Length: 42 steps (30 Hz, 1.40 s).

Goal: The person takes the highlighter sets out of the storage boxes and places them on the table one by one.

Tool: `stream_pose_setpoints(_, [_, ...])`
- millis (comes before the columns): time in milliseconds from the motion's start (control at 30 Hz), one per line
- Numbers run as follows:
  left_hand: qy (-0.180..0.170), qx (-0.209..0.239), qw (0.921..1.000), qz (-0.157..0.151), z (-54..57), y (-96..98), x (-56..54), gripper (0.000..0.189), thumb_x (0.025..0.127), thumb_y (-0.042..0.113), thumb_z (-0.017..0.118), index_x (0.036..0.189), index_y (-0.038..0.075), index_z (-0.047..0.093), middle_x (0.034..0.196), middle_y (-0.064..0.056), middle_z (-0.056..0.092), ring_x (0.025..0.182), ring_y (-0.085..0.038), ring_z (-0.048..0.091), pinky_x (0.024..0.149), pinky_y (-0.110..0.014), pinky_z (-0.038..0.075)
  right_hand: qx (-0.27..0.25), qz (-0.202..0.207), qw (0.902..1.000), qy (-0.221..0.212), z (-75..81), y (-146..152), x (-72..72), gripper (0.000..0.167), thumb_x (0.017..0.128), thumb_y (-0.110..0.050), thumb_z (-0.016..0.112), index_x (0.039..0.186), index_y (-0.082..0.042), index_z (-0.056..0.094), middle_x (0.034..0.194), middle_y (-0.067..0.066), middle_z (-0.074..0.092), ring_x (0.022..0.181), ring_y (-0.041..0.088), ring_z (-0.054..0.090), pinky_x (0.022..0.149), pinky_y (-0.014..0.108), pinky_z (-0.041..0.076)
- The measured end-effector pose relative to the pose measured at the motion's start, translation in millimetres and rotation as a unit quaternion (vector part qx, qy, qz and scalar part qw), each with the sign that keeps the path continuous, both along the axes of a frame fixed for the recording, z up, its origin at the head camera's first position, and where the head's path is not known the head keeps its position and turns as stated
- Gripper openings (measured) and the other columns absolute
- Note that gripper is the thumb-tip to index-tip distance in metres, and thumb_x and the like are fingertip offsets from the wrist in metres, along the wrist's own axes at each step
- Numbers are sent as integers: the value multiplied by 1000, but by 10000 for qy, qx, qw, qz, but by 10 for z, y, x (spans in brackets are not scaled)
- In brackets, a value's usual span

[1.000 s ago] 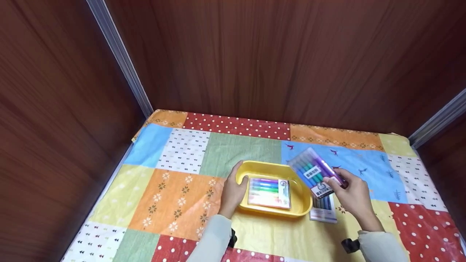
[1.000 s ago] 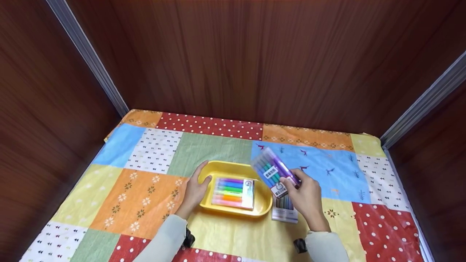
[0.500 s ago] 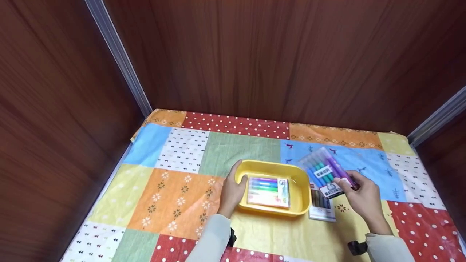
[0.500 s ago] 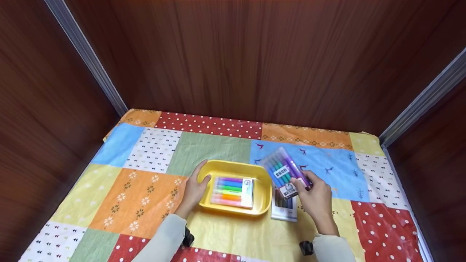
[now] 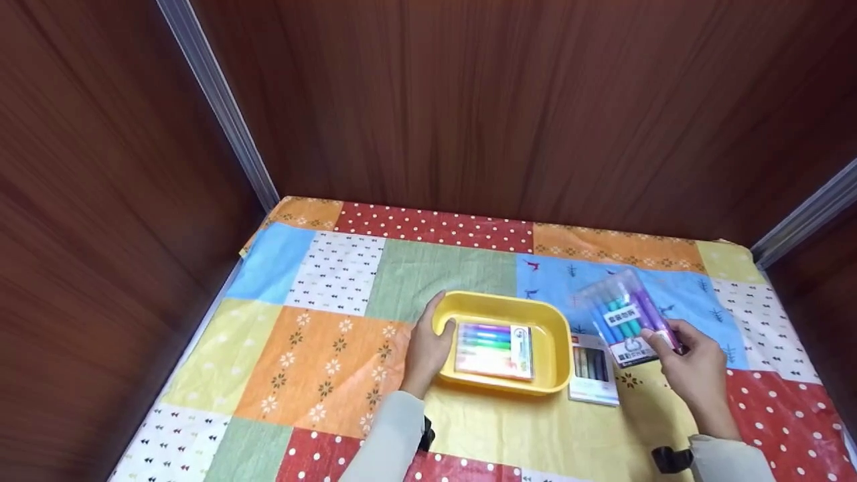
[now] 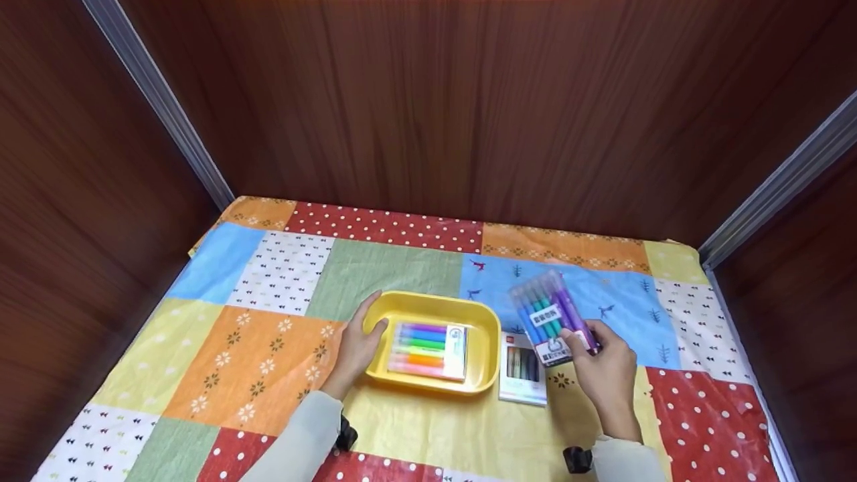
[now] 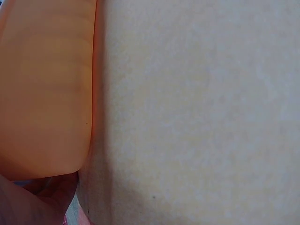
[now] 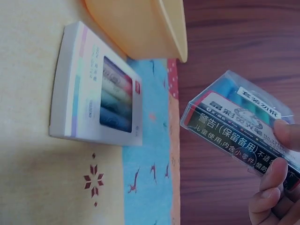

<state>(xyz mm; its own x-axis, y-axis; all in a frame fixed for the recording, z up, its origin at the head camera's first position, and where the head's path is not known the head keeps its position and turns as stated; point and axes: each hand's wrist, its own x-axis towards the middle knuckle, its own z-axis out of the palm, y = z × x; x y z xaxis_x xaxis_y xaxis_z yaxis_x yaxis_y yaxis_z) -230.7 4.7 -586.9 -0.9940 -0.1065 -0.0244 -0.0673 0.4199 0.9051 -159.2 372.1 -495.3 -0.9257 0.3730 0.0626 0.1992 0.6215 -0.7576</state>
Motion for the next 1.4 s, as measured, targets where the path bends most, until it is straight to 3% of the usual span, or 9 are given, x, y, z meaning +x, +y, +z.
stream_pose_setpoints(200, [-13,18,10000,-24,18,-1,3,59,99,27,62,151,43,40,155,-2,50,107,-27,64,76,-39,48,-116,-232,9996,-85,-58,56,21,43,94,-37,70,122,-4,66,70,-22,58,52,4,52,46,25,47])
stream_pose_setpoints(333, [-16,60,10000,-26,17,3,6,58,99,27,61,152,42,41,156,-1,49,118,-29,63,86,-46,51,-276,-431,9984,-226,-83,87,42,44,93,-38,71,121,-4,65,68,-18,59,49,7,53,46,26,47])
stream_pose_setpoints(633, [-104,60,9999,-65,13,-6,10,59,100,28,61,151,46,39,154,-2,51,80,-23,62,66,-36,46,-621,-1054,9914,-472,-212,250,135,47,92,-36,72,123,-1,63,65,-21,57,51,10,56,49,25,49])
stream_pose_setpoints(733, [-46,106,9999,-51,9,-10,2,58,99,27,61,151,44,41,153,-3,52,69,-17,53,63,-34,43,-655,-1136,9900,-518,-265,286,167,49,92,-35,72,123,1,63,63,-24,57,51,10,58,50,25,51])
stream_pose_setpoints(800, [-17,151,9999,-79,5,-12,-1,58,99,26,61,151,42,41,153,-4,52,58,-17,39,57,-33,38,-700,-1207,9886,-568,-294,302,183,49,93,-35,71,125,1,62,62,-25,56,51,9,58,50,24,51])
stream_pose_setpoints(933, [-14,84,10000,-47,7,-9,1,58,99,27,61,151,44,40,153,-2,52,71,-16,53,65,-33,44,-842,-1282,9851,-785,-361,331,203,53,95,-37,68,128,3,59,64,-21,57,52,10,58,51,26,51])
stream_pose_setpoints(1033, [-23,64,10000,-14,12,1,6,58,99,26,61,151,44,40,153,-2,52,101,-22,65,80,-40,52,-852,-1276,9835,-958,-422,337,221,55,95,-38,67,130,3,58,65,-17,59,52,11,58,50,27,50])
stream_pose_setpoints(1133, [-41,94,9999,-32,13,9,6,58,100,27,60,151,43,40,155,-1,50,123,-29,62,94,-49,52,-792,-1273,9825,-1107,-486,344,247,54,95,-38,66,131,3,58,65,-14,60,52,11,57,50,27,48])
stream_pose_setpoints(1400, [-24,160,9999,-42,-5,0,6,58,100,25,60,151,44,39,155,-1,50,134,-31,56,104,-54,48,-705,-1336,9787,-1389,-620,382,315,52,96,-37,65,128,3,59,65,-8,58,52,12,56,49,29,43])
